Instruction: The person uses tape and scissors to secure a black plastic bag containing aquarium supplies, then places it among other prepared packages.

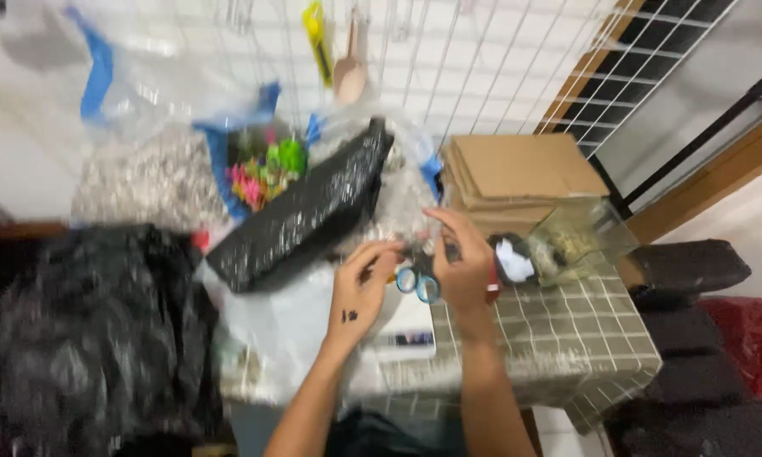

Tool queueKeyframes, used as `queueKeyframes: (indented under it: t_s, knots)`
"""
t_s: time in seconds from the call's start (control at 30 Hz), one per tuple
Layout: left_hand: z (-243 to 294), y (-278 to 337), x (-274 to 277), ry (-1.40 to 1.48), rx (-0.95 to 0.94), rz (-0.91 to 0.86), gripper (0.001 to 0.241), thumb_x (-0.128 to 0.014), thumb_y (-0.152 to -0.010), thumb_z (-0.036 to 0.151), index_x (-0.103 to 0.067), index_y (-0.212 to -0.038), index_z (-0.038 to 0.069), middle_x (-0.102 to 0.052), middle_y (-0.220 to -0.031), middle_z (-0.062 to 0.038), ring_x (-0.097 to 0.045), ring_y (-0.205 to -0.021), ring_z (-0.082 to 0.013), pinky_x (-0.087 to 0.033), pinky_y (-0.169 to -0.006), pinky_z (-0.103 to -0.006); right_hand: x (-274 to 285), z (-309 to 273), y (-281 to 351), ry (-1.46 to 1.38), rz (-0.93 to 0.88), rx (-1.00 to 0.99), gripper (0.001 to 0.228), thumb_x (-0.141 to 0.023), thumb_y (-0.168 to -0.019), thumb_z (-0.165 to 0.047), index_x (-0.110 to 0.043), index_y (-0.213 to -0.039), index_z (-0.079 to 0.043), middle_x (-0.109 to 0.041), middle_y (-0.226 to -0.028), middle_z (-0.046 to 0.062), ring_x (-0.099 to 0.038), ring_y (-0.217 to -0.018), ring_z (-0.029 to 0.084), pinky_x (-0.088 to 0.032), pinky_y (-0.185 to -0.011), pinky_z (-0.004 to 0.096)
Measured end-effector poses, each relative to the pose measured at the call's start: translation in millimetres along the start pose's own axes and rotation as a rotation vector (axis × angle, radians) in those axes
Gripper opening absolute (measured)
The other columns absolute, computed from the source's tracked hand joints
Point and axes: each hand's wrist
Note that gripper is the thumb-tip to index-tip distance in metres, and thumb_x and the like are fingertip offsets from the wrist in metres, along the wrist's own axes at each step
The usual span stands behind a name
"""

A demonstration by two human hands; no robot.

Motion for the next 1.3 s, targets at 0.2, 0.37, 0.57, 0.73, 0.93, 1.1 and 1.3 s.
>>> queueKeyframes:
  t_s: [0.2,0.37,0.57,0.73,0.93,1.1,1.3]
  knots:
    - [-8,46,-7,-0.058,-0.093,-0.003,0.014,-0.073,-0.096,0.023,-0.074,-0.094,0.009,-0.069,-0.084,-0.010,-0.066,-0.084,-0.0206,-0.053,-0.081,-0.0365,10,-32,28,-0.272,-0.130,-0.032,0.036,-0.048,-0.101,0.004,-0.066,-0.131,-0.004,-0.076,-0.111,0.016,-0.077,-0.085,0.023,-0.061,-0.076,0.034]
    - [-24,63,-10,-0.034,-0.082,0.193,0.012,-0.070,-0.098,0.023,-0.072,-0.097,0.011,-0.066,-0.084,-0.008,-0.062,-0.088,-0.0188,-0.050,-0.085,-0.0352,12,-38,70,-0.621,-0.161,-0.406,0.039,-0.059,-0.103,-0.010,-0.048,-0.141,-0.009,-0.067,-0.111,0.007,-0.063,-0.097,0.011,-0.055,-0.090,0.028]
    - [-33,63,1,-0.144,-0.228,0.218,0.012,-0.076,-0.092,0.017,-0.070,-0.100,0.009,-0.067,-0.095,-0.011,-0.065,-0.094,-0.0264,-0.049,-0.090,-0.0381,-12,21,129,-1.096,-0.265,-0.775,0.036,-0.061,-0.098,-0.011,-0.058,-0.134,-0.006,-0.064,-0.130,0.012,-0.063,-0.114,0.019,-0.052,-0.093,0.032]
    - [-12,66,14,-0.161,-0.255,0.184,0.010,-0.073,-0.095,0.015,-0.076,-0.105,0.013,-0.068,-0.100,-0.008,-0.067,-0.099,-0.0249,-0.049,-0.094,-0.0367,-16,28,131,-1.344,-0.441,-0.785,0.054,-0.064,-0.092,-0.006,-0.047,-0.144,-0.007,-0.063,-0.134,0.020,-0.067,-0.107,0.023,-0.056,-0.081,0.031]
    - [-24,73,24,-0.184,-0.280,0.161,0.020,-0.068,-0.099,0.018,-0.074,-0.117,0.016,-0.069,-0.108,-0.007,-0.065,-0.098,-0.0224,-0.048,-0.090,-0.0361,-25,10,134,-1.383,-0.386,-0.789,0.059,-0.063,-0.089,0.004,-0.048,-0.147,0.001,-0.061,-0.135,0.020,-0.064,-0.115,0.026,-0.053,-0.092,0.033]
    - [-22,74,30,-0.029,-0.121,0.157,0.025,-0.063,-0.101,0.019,-0.073,-0.123,0.013,-0.068,-0.117,-0.007,-0.066,-0.109,-0.0205,-0.057,-0.087,-0.0341,-26,16,130,-1.372,-0.263,-0.708,0.055,-0.066,-0.094,-0.009,-0.046,-0.145,-0.004,-0.068,-0.107,0.010,-0.062,-0.083,0.007,-0.048,-0.069,0.017]
    - [-18,77,37,0.179,-0.127,0.182,0.058,-0.060,-0.098,0.006,-0.036,-0.150,0.009,-0.065,-0.122,-0.014,-0.062,-0.115,-0.0248,-0.060,-0.086,-0.0364,-10,28,131,-1.230,-0.363,-0.637,0.061,-0.067,-0.092,-0.007,-0.044,-0.148,0.003,-0.068,-0.101,0.016,-0.064,-0.070,0.012,-0.052,-0.059,0.018]
Point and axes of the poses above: each hand's wrist, its own y-axis away from the middle knuckle, its own x-axis out of the back of the hand, z = x × y
